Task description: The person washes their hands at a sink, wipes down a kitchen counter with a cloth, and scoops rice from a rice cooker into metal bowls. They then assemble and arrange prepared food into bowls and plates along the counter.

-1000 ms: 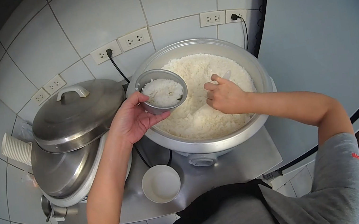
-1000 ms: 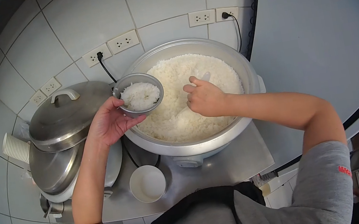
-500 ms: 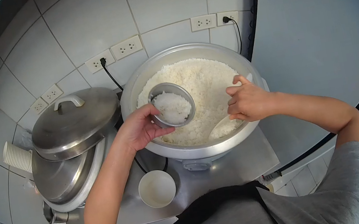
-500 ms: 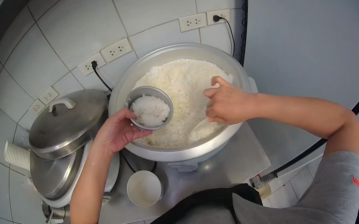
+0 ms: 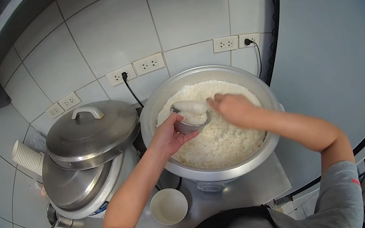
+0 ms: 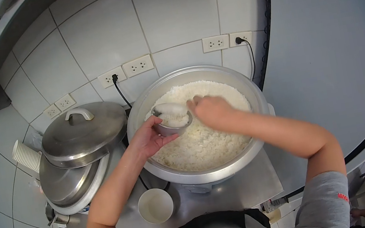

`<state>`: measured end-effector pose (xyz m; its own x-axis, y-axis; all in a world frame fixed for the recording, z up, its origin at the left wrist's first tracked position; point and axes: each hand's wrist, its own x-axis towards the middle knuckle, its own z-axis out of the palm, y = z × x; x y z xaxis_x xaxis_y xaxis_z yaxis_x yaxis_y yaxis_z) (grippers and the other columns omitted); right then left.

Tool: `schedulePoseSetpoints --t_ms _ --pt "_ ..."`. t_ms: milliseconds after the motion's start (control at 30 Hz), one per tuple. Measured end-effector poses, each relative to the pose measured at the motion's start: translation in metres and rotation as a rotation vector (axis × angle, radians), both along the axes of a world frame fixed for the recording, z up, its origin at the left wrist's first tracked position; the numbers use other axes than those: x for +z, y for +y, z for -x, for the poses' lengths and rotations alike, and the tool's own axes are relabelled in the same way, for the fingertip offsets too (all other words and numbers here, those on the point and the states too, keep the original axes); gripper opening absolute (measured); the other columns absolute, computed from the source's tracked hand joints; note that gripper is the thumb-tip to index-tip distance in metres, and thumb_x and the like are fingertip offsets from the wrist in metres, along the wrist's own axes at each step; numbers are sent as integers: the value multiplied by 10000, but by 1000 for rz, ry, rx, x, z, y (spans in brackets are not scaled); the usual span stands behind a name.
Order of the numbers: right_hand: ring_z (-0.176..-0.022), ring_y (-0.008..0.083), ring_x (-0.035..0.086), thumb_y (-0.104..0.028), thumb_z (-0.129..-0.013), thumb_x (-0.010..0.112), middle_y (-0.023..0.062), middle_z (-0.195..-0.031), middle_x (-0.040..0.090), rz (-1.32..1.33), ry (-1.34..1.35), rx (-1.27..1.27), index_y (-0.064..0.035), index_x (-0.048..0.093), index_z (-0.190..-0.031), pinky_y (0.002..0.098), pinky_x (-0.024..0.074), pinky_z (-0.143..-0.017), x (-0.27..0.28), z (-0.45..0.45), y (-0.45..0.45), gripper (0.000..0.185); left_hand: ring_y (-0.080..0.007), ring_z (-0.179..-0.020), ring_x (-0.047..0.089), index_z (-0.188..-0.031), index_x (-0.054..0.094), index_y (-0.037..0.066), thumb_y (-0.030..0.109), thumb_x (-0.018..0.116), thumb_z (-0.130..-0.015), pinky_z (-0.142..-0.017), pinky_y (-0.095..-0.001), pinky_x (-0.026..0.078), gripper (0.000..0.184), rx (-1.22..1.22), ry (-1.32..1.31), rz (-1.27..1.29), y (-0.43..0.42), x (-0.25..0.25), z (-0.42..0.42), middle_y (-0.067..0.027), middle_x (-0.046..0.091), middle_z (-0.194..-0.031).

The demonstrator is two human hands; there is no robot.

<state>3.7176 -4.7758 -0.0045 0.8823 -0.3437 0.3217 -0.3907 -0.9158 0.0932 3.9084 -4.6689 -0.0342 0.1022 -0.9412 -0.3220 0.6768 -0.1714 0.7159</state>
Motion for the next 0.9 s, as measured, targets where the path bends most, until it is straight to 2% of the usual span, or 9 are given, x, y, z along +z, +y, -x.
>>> schedulePoseSetpoints --t_ms 100,200,267,333,433,533,600,733,900 --pt "-785 311 594 -11 -740 512 174 -964 535 -10 -19 68 67 444 -1171 372 500 -651 -25 -14 24 443 -318 -1035 530 -1174 380 10 106 504 -780 -830 -462 513 423 64 31 -8 -6 0 -9 -171 439 -1189" --pt "-795 282 598 39 -731 491 165 -940 569 -171 -13 214 47 499 -1136 367 495 -628 -19 -16 9 405 -315 -1038 527 -1161 381 12 101 498 -783 -828 -459 508 406 47 13 28 -1 -2 -25 -168 450 -1163" --pt "-770 291 605 37 -739 446 147 -892 608 -370 -211 403 4 572 -1054 363 488 -623 -22 -27 -41 341 -320 -1035 529 -1165 378 6 100 490 -785 -830 -456 509 408 33 0 81 8 -5 -37 -173 451 -1171" --pt "-825 278 603 19 -729 460 139 -845 623 -898 -327 16 -23 620 -970 374 458 -711 1 -37 -64 292 -323 -1021 539 -1164 380 -13 105 484 -791 -829 -456 510 405 88 -40 113 26 15 -48 -186 468 -1159" --pt "-878 227 576 -42 -746 494 105 -799 625 -405 -158 -217 -48 637 -890 383 392 -834 -20 -68 -84 203 -327 -1002 553 -1158 385 -40 110 476 -799 -828 -455 513 400 143 -90 137 42 37 -66 -207 493 -1137" --pt "-882 189 536 -107 -729 534 57 -728 609 266 -25 -57 -89 645 -754 399 318 -913 -53 -106 -73 115 -336 -993 560 -1147 393 -58 109 472 -803 -834 -452 514 391 165 -111 161 55 48 -72 -223 507 -1121" --pt "-877 171 516 -124 -721 538 25 -694 582 427 36 93 -93 635 -751 386 327 -915 -57 -120 -59 106 -341 -997 560 -1143 396 -62 106 471 -804 -839 -450 513 386 163 -120 163 61 54 -73 -229 508 -1120" --pt "-803 175 512 -137 -671 554 13 -631 568 537 28 310 -119 636 -632 383 325 -912 -60 -115 -41 93 -343 -1011 556 -1145 394 -60 102 472 -807 -844 -449 511 382 144 -118 145 70 54 -64 -237 502 -1128" --pt "-790 160 514 -136 -677 553 5 -612 557 450 77 361 -121 628 -633 375 331 -902 -68 -68 -17 88 -344 -987 569 -1170 367 -82 115 481 -798 -850 -418 517 436 85 -163 166 63 52 -44 -265 507 -1103"
